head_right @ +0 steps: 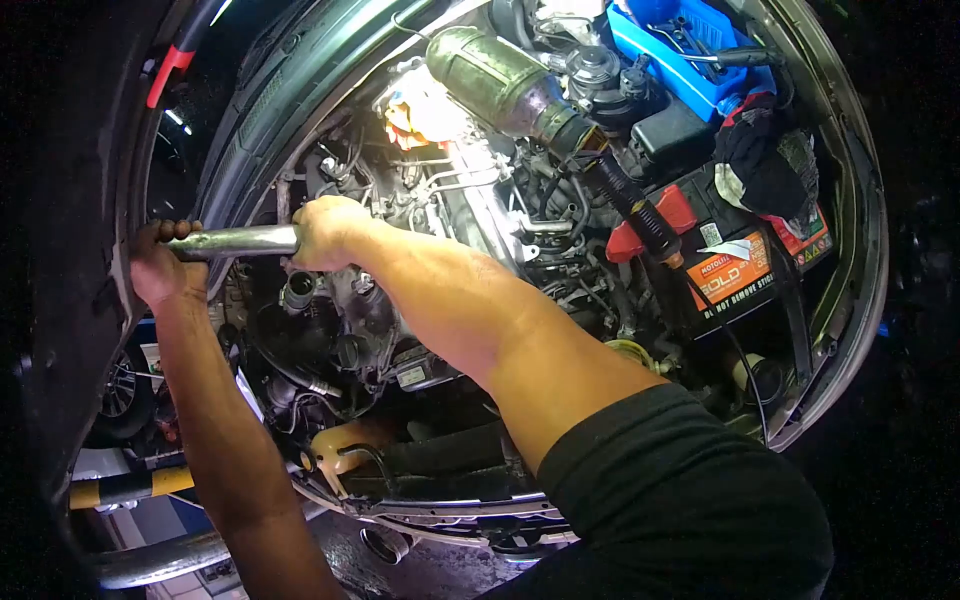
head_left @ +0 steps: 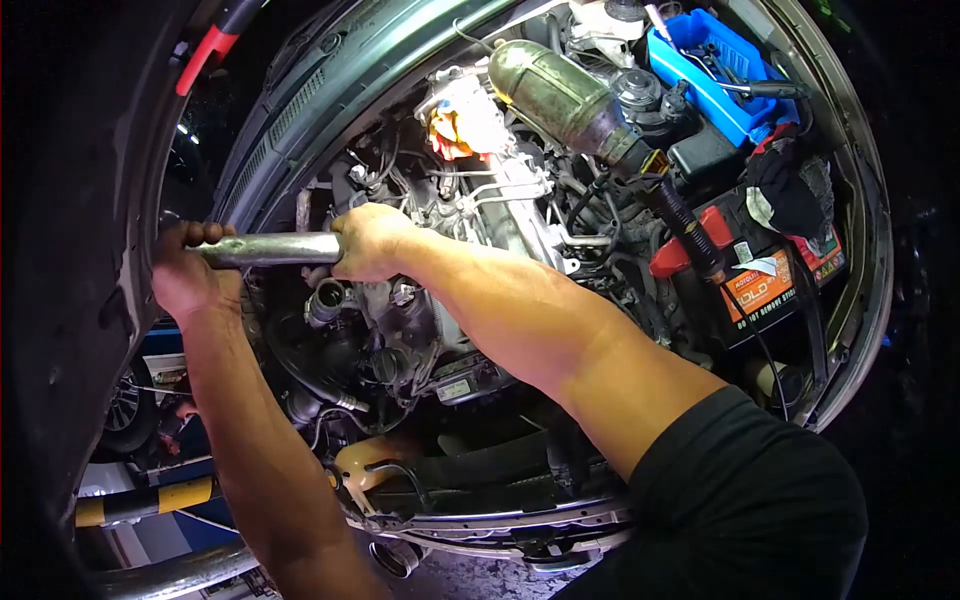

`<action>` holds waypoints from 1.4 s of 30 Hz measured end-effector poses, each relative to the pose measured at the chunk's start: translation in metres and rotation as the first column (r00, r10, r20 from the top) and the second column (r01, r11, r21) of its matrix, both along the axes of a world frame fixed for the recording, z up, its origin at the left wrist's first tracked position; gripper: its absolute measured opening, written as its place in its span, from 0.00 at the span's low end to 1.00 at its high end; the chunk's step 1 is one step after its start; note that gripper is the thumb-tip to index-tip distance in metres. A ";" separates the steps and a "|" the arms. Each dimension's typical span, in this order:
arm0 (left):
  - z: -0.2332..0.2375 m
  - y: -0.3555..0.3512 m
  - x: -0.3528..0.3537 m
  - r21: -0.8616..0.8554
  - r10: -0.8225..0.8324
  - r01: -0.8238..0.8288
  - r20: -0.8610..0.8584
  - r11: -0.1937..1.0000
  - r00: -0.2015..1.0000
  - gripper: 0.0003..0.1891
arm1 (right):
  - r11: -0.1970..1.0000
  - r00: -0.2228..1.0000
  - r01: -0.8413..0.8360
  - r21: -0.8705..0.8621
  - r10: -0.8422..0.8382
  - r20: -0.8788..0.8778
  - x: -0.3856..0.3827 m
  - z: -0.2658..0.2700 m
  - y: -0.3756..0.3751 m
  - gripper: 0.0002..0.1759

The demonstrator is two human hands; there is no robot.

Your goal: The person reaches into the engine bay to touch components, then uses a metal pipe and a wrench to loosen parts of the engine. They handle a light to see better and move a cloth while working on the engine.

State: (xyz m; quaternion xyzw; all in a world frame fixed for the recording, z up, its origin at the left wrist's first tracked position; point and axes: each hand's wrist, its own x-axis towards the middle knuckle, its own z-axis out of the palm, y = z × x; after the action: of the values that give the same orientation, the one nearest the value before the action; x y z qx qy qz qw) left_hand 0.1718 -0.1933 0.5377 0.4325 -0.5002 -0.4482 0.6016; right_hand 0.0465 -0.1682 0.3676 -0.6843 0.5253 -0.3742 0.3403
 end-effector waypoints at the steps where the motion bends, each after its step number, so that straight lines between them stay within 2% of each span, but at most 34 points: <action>1: 0.000 0.001 -0.001 0.013 0.001 -0.001 0.003 1.000 1.000 0.04 | 1.000 1.000 0.003 0.010 -0.003 0.008 0.000 -0.002 -0.001 0.27; 4: 0.000 -0.004 -0.007 -0.006 0.024 -0.024 0.001 1.000 1.000 0.04 | 1.000 0.998 0.020 -0.020 -0.019 0.057 -0.002 -0.004 -0.001 0.27; 8: 0.002 -0.009 -0.007 -0.014 -0.013 0.013 0.017 1.000 1.000 0.04 | 0.999 0.999 0.016 0.034 -0.017 0.036 -0.003 0.002 -0.003 0.28; 11: 0.003 -0.006 -0.006 0.006 -0.006 0.006 -0.011 1.000 1.000 0.04 | 1.000 0.998 0.023 0.004 -0.023 0.059 -0.003 0.000 0.000 0.28; 14: 0.003 -0.011 -0.013 -0.019 0.028 -0.027 0.034 0.999 0.999 0.04 | 0.999 0.999 0.034 0.016 -0.034 0.017 -0.002 -0.001 -0.006 0.29; 19: 0.004 -0.005 -0.015 -0.004 0.028 -0.028 0.006 1.000 1.000 0.04 | 0.999 0.999 0.014 0.043 -0.016 0.038 -0.004 0.005 0.000 0.23; 23: 0.003 -0.016 -0.016 -0.029 -0.020 0.021 0.028 0.999 0.999 0.04 | 0.998 0.999 0.025 0.059 -0.027 0.040 -0.009 0.011 0.004 0.23; 25: 0.007 -0.018 -0.017 0.011 -0.035 0.035 0.011 0.999 0.999 0.04 | 0.999 0.999 0.038 0.032 -0.039 0.025 -0.006 0.008 -0.004 0.24; 31: 0.007 -0.011 -0.025 -0.003 0.014 -0.014 0.023 1.000 1.000 0.04 | 0.997 0.999 0.034 0.069 -0.036 0.035 -0.008 0.009 0.000 0.24; 42: 0.008 -0.020 -0.028 -0.013 -0.018 0.019 0.063 1.000 0.998 0.03 | 0.997 0.997 0.051 0.060 -0.054 0.056 -0.007 0.009 -0.004 0.24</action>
State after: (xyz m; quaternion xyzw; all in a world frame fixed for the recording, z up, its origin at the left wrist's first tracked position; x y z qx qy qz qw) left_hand 0.1442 -0.2136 0.5462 0.4375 -0.5259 -0.4364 0.5844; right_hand 0.0396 -0.1717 0.3761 -0.6490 0.5438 -0.3868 0.3652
